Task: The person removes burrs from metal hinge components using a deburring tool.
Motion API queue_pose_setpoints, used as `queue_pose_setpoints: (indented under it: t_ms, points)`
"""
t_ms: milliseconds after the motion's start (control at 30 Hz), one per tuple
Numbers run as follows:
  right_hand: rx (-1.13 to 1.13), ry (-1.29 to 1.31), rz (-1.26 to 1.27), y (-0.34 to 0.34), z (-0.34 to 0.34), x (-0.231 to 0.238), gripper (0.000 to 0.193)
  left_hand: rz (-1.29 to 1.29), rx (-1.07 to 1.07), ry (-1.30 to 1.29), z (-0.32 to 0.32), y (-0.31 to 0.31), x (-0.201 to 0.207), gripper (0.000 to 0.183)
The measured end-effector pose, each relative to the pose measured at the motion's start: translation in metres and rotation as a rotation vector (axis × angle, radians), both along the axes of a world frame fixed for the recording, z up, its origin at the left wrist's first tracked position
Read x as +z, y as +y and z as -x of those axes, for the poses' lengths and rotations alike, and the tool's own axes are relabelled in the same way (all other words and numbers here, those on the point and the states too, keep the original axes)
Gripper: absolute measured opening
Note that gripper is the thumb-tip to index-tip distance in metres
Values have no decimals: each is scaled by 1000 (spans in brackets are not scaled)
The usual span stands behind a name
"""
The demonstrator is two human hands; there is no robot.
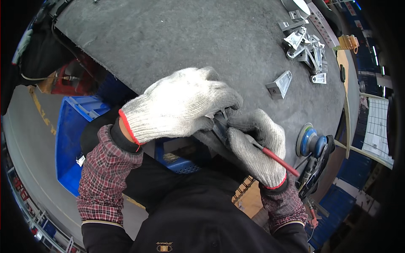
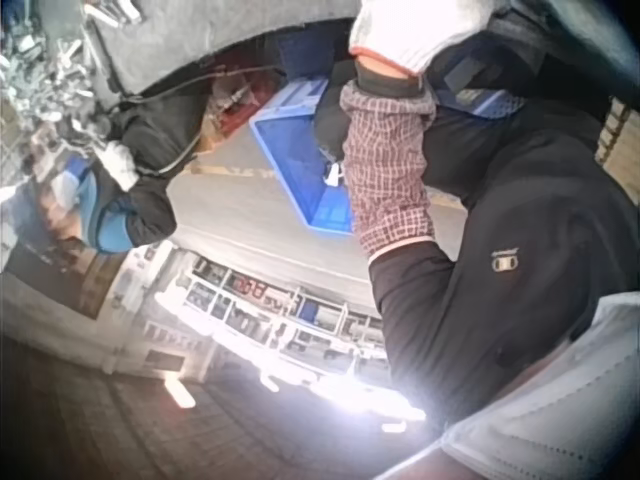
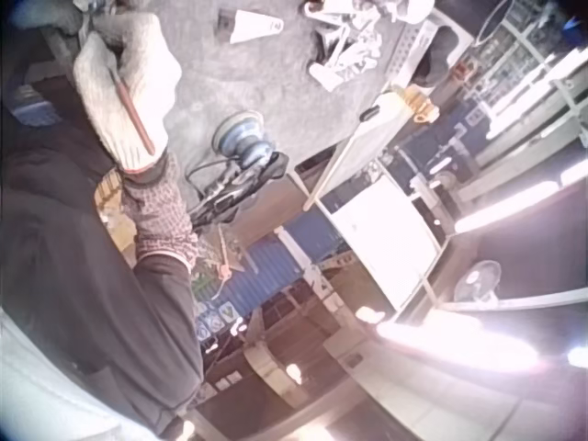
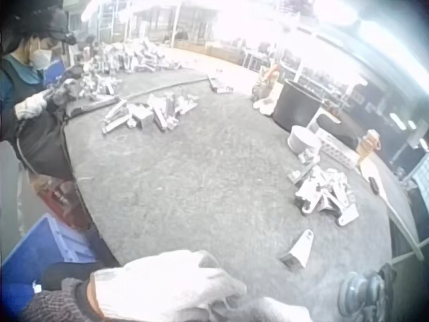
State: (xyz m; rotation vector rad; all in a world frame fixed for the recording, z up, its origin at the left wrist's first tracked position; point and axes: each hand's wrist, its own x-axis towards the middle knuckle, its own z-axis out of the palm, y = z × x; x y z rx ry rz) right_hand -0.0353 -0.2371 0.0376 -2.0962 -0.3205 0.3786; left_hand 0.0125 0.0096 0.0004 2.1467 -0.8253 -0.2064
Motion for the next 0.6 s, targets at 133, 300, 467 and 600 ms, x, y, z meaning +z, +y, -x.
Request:
queue_pose_setpoints:
  t_ms: [133,300,467,600]
  points:
    - [-79,79,-48,-5,4,1,19,-10,4,-39,0,-1,-1,52]
    - [-94,152,-71,-2,7,6,23,-5,17,-69,1,-2,0,52]
    - [-45,75,-25,-6,10,0,23,42,19,-48,2,-3,-5,52]
    - [-123,114,-24,-10,13,8,17,2,-6,-85,1,-2,-5,52]
